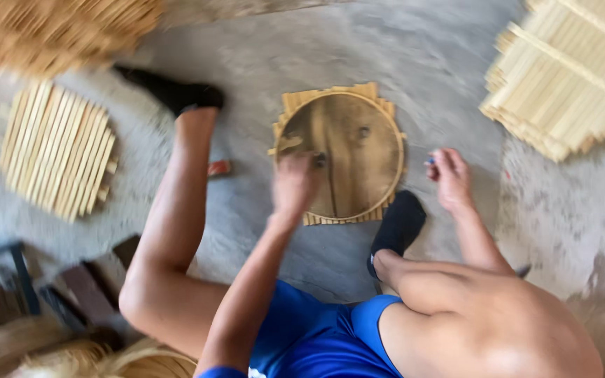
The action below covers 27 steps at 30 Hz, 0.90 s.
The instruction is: The person sits on the floor and repeatedly places a circular wooden frame onto a rectangular woven bamboo mat, then lifts the frame to inspect the mat. The person handles the frame and mat by hand throughout the clip.
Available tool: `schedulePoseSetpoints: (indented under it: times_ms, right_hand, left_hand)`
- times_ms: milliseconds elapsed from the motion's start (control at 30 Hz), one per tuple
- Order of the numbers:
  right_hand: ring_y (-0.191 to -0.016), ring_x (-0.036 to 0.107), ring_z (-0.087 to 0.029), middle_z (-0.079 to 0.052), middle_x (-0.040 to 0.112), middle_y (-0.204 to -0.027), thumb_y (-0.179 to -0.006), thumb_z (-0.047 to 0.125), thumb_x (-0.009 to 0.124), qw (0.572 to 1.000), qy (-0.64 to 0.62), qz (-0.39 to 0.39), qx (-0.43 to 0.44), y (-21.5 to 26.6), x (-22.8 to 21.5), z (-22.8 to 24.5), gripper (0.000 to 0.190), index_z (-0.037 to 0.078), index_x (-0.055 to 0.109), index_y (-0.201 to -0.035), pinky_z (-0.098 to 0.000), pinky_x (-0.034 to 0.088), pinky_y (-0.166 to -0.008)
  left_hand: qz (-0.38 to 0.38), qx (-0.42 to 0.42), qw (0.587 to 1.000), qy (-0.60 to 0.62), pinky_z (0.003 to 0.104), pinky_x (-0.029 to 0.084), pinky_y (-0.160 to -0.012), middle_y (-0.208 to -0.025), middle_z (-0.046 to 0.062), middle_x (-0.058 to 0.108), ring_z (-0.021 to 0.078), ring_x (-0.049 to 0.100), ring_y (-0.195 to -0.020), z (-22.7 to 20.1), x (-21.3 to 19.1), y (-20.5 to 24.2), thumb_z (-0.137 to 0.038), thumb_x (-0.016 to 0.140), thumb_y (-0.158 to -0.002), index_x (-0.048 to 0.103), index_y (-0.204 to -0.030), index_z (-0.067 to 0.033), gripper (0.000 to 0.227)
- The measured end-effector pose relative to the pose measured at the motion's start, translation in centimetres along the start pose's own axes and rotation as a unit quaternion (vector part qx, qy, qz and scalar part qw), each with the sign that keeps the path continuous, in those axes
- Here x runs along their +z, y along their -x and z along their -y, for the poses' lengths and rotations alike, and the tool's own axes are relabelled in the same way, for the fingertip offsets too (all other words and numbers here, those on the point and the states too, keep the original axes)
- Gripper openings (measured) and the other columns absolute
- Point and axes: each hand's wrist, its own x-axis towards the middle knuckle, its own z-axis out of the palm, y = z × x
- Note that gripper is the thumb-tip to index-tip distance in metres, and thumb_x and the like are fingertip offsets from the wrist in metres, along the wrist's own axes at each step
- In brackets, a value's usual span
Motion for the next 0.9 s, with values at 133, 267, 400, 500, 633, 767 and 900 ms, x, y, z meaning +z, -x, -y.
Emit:
schedulePoseSetpoints:
  times_ms: [133, 267, 400, 500, 633, 767, 900]
  right_hand:
    - [-0.075, 0.062, -0.009, -0.004, 0.068, -0.093, -0.108, 0.02, 0.064, 0.984, 0.144, 0.095, -0.039, -1.0, 1.3, 9.5, 0.016, 0.005, 0.063, -0.114, -0.0252, 0.054, -0.069]
    - [-0.082, 0.065, -0.009, -0.006, 0.072, -0.095, -0.104, 0.017, 0.064, 0.903, 0.358, 0.228, -0.073, 0.2, 6.7, 20.3, 0.019, 0.001, 0.066, -0.114, -0.0254, 0.055, -0.074]
    - [-0.075, 0.069, -0.014, -0.007, 0.075, -0.086, -0.096, 0.019, 0.068, 0.761, 0.552, 0.322, -0.113, 0.8, 16.3, 25.3, 0.019, 0.007, 0.073, -0.11, -0.0311, 0.054, -0.069]
    - [-0.075, 0.072, -0.018, -0.006, 0.077, -0.091, -0.094, 0.022, 0.068, 0.691, 0.567, 0.416, -0.168, -0.8, 23.8, 24.1, 0.018, 0.012, 0.074, -0.108, -0.0337, 0.054, -0.069]
    - [-0.092, 0.071, -0.029, -0.01, 0.075, -0.102, -0.096, 0.025, 0.068, 0.611, 0.531, 0.515, -0.284, -4.0, 33.1, 17.5, 0.019, 0.01, 0.073, -0.105, -0.0414, 0.055, -0.078]
    - [-0.094, 0.07, -0.032, -0.01, 0.073, -0.098, -0.093, 0.024, 0.069, 0.535, 0.594, 0.528, -0.289, -6.1, 38.2, 10.4, 0.016, 0.012, 0.074, -0.102, -0.0464, 0.055, -0.082]
    - [-0.095, 0.07, -0.033, -0.01, 0.074, -0.097, -0.092, 0.02, 0.07, 0.482, 0.636, 0.54, -0.269, -7.6, 39.6, 6.8, 0.013, 0.011, 0.076, -0.1, -0.0471, 0.055, -0.085]
  left_hand:
    - [0.189, -0.045, 0.975, -0.105, 0.074, 0.029, -0.109, -0.164, 0.021, 0.018, 0.045, 0.018, -0.151, -5.0, 3.3, -2.3, -0.036, 0.074, -0.078, 0.033, -0.157, -0.0167, 0.091]
    - [0.182, -0.069, 0.971, -0.138, 0.084, 0.023, -0.107, -0.17, 0.018, 0.008, 0.0464, 0.007, -0.156, -6.4, 3.5, -3.2, -0.036, 0.061, -0.094, 0.024, -0.163, -0.0211, 0.08]
    - [0.223, -0.105, 0.961, -0.123, 0.086, 0.022, -0.105, -0.172, 0.015, 0.004, 0.0462, 0.005, -0.155, -6.3, 3.6, -4.0, -0.035, 0.056, -0.096, 0.018, -0.164, -0.0245, 0.079]
    - [0.218, -0.117, 0.963, -0.11, 0.087, 0.024, -0.103, -0.172, 0.013, 0.003, 0.0456, 0.004, -0.156, -6.2, 4.2, -4.1, -0.033, 0.052, -0.099, 0.017, -0.164, -0.0256, 0.074]
    - [0.278, -0.107, 0.948, -0.108, 0.087, 0.022, -0.103, -0.171, 0.012, 0.004, 0.0462, 0.002, -0.155, -6.0, 4.3, -4.6, -0.031, 0.051, -0.1, 0.015, -0.165, -0.0234, 0.074]
    - [0.306, -0.101, 0.941, -0.108, 0.088, 0.021, -0.102, -0.171, 0.012, 0.006, 0.0447, 0.002, -0.155, -5.9, 4.1, -4.7, -0.03, 0.052, -0.099, 0.019, -0.165, -0.0214, 0.074]
    - [0.317, -0.102, 0.939, -0.083, 0.09, 0.02, -0.102, -0.171, 0.011, 0.006, 0.0448, 0.001, -0.156, -6.1, 4.4, -4.9, -0.029, 0.051, -0.1, 0.024, -0.163, -0.0216, 0.069]
